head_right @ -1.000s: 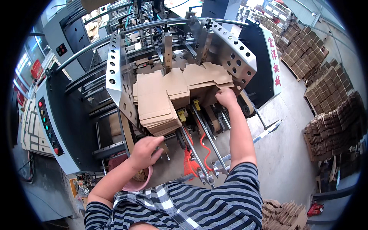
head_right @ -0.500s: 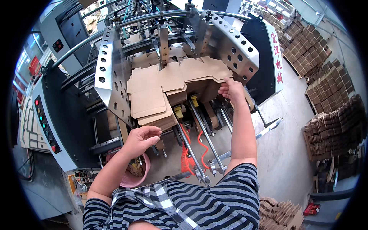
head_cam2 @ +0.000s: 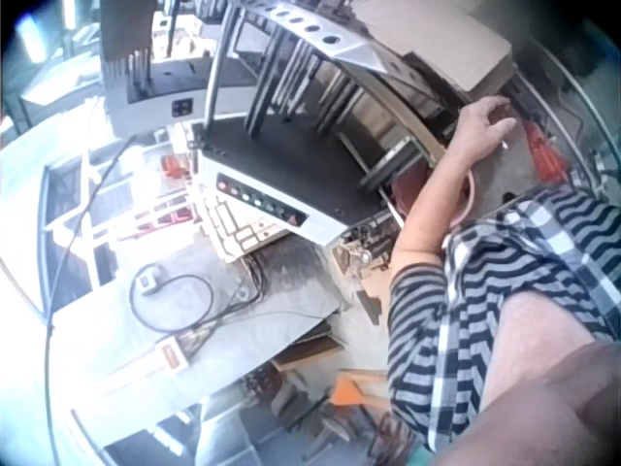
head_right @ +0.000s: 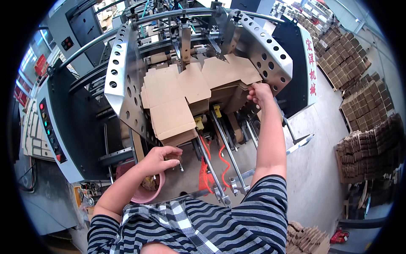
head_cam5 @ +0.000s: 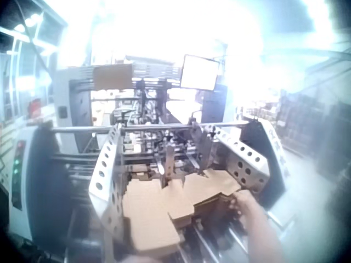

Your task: The person picks up flat cardboard pieces from a stack, folds them into box shapes, and places them into a machine. The person repeats this process multiple times, handling the cardboard by hand.

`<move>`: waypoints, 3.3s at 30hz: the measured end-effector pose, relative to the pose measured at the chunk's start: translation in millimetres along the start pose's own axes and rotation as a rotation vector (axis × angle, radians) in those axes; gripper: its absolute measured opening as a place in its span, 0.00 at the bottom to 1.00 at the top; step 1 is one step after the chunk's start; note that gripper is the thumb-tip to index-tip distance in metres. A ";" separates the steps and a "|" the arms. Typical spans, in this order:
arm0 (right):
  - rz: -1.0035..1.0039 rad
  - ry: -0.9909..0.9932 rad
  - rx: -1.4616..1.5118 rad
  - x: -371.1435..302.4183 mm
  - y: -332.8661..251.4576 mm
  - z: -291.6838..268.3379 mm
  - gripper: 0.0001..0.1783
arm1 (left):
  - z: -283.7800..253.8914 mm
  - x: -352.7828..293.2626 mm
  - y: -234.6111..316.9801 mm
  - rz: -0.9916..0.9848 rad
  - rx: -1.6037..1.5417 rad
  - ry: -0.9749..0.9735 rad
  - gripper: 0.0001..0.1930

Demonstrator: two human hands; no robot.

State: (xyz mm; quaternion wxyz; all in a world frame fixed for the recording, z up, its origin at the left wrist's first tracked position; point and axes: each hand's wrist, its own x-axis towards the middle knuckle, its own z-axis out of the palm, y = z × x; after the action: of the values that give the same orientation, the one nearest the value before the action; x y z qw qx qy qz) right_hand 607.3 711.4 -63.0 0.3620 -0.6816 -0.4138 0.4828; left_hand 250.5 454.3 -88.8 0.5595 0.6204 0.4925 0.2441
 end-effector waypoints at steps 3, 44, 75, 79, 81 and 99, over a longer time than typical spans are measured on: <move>-0.033 -0.010 -0.239 -22.8 -3.6 -5.6 0.15 | 2.0 0.6 -0.3 0.015 -0.044 0.010 0.23; -0.540 0.106 -1.131 20.8 71.4 36.4 0.15 | 34.4 15.6 -20.6 0.071 0.739 0.179 0.32; -0.038 -0.533 0.387 -154.5 36.0 168.3 0.38 | 0.7 -6.0 7.1 0.177 -0.694 0.356 0.35; -0.021 -0.579 0.586 -159.7 43.6 166.8 0.33 | 4.0 -7.6 -5.8 0.425 -0.468 0.412 0.41; -0.041 -0.568 0.598 -157.0 38.9 172.7 0.30 | -5.9 1.3 -6.7 0.348 -0.491 0.373 0.43; -0.279 -0.505 0.454 -169.2 62.8 172.8 0.47 | 15.9 -10.6 -44.6 0.335 -0.144 0.557 0.52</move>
State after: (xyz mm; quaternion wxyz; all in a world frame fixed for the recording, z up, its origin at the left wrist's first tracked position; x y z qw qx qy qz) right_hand 423.0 548.1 -105.3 0.4527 -0.3801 -0.4616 0.6615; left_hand 244.8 432.8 -131.9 0.3981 0.5610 0.4990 0.5271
